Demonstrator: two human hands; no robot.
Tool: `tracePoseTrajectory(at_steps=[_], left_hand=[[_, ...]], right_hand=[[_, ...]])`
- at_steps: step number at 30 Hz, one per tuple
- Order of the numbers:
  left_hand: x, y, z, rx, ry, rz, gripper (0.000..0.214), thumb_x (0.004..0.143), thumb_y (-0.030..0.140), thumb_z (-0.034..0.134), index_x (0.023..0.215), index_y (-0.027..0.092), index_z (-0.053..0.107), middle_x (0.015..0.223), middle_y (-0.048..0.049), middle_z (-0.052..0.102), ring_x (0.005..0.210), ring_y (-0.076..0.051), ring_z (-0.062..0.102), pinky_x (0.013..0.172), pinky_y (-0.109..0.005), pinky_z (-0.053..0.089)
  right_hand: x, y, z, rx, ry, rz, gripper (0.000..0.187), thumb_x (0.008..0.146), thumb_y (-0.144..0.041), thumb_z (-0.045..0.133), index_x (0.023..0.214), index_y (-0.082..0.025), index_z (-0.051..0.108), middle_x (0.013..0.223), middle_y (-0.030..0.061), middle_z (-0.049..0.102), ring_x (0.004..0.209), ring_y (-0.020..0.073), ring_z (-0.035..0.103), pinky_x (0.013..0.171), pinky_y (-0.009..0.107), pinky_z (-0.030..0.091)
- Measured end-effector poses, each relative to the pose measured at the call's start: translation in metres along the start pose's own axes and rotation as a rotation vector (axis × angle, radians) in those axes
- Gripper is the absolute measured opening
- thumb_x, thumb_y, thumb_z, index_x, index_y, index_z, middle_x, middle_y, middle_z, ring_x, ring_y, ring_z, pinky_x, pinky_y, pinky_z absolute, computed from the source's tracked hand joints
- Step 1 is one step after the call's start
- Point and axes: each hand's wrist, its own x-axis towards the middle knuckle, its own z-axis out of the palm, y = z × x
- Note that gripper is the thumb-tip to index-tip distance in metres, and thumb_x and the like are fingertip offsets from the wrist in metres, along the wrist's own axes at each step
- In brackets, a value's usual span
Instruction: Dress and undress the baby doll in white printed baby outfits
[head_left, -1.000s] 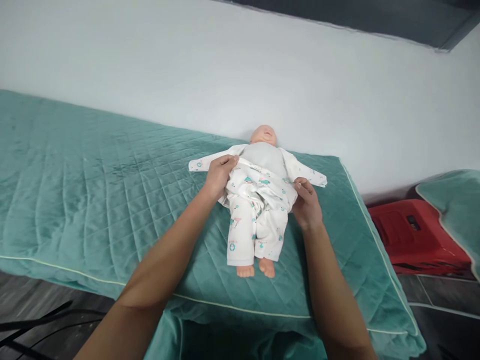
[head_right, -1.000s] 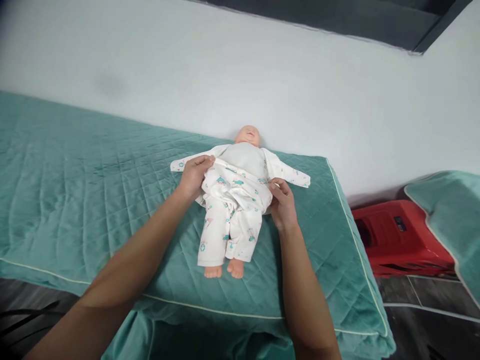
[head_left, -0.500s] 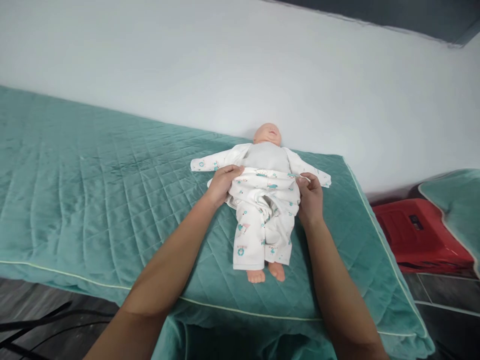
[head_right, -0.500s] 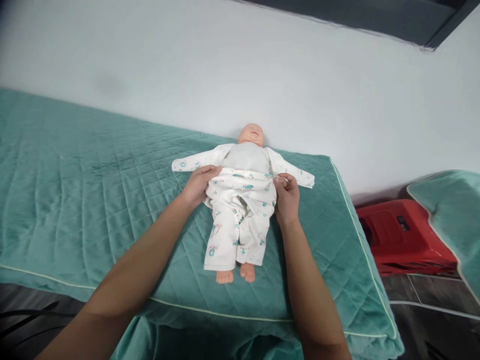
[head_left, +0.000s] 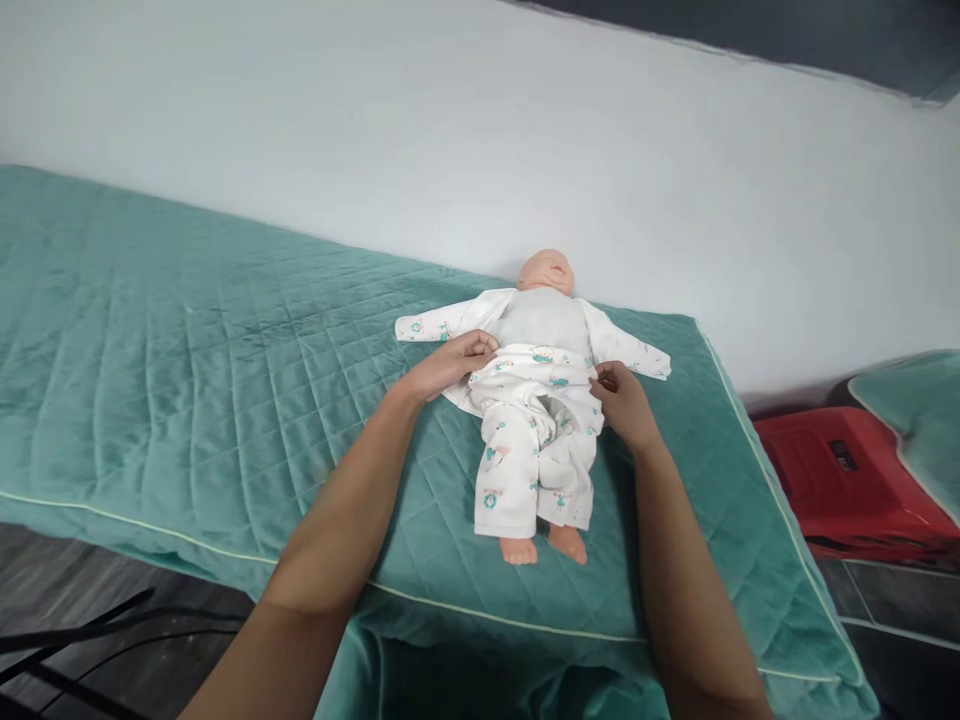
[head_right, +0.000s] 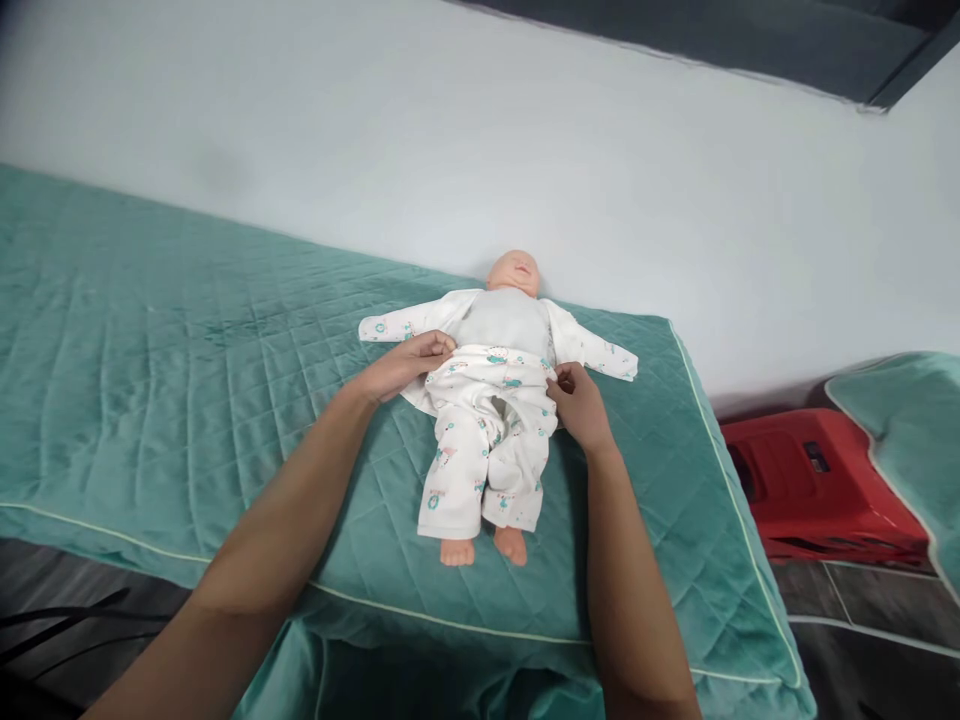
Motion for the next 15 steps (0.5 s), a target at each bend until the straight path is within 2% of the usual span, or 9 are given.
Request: tracePoseTrajectory(at_steps=[3, 6, 9, 12, 15], left_hand=[[-0.002, 0.002, -0.001, -0.029, -0.064, -0.011, 0.032, 0.073, 0.032, 0.079, 0.094, 0.018, 0.060, 0.083, 0.0019, 0.055, 0.073, -0.010, 0.049, 0.065, -0.022, 0.034], [0.000, -0.002, -0.002, -0.020, -0.014, -0.029, 0.031, 0.069, 0.033, 0.081, 0.084, 0.017, 0.059, 0.075, 0.0031, 0.052, 0.066, -0.009, 0.045, 0.060, -0.022, 0.030], [0.004, -0.007, -0.001, -0.001, 0.062, -0.032, 0.034, 0.068, 0.038, 0.082, 0.074, 0.017, 0.055, 0.065, 0.0049, 0.046, 0.057, -0.008, 0.039, 0.054, -0.023, 0.023], [0.006, -0.009, 0.001, -0.028, 0.131, -0.039, 0.037, 0.066, 0.040, 0.083, 0.072, 0.018, 0.053, 0.060, 0.0062, 0.043, 0.051, -0.007, 0.035, 0.050, -0.023, 0.020], [0.008, -0.011, 0.006, -0.092, 0.233, -0.018, 0.038, 0.063, 0.039, 0.085, 0.073, 0.019, 0.054, 0.062, 0.0058, 0.046, 0.051, -0.007, 0.038, 0.049, -0.022, 0.023]], right_hand=[[0.001, 0.001, 0.004, -0.010, 0.037, -0.012, 0.021, 0.072, -0.037, 0.065, 0.084, -0.022, 0.054, 0.072, -0.0028, 0.055, 0.067, 0.0157, 0.050, 0.062, 0.029, 0.038], [0.006, 0.001, 0.005, -0.024, 0.024, 0.008, 0.022, 0.071, -0.038, 0.065, 0.081, -0.023, 0.053, 0.066, -0.0045, 0.052, 0.062, 0.0140, 0.045, 0.057, 0.028, 0.034], [0.016, -0.001, 0.000, -0.026, -0.101, 0.057, 0.020, 0.067, -0.034, 0.065, 0.075, -0.023, 0.050, 0.059, -0.0070, 0.048, 0.056, 0.0116, 0.041, 0.052, 0.025, 0.030], [0.026, -0.004, -0.005, -0.034, -0.261, 0.148, 0.018, 0.062, -0.027, 0.063, 0.074, -0.023, 0.050, 0.057, -0.0082, 0.050, 0.051, 0.0101, 0.040, 0.049, 0.024, 0.029], [0.030, -0.004, -0.007, -0.056, -0.271, 0.169, 0.017, 0.061, -0.024, 0.059, 0.076, -0.023, 0.050, 0.055, -0.0085, 0.051, 0.050, 0.0103, 0.042, 0.047, 0.023, 0.029]])
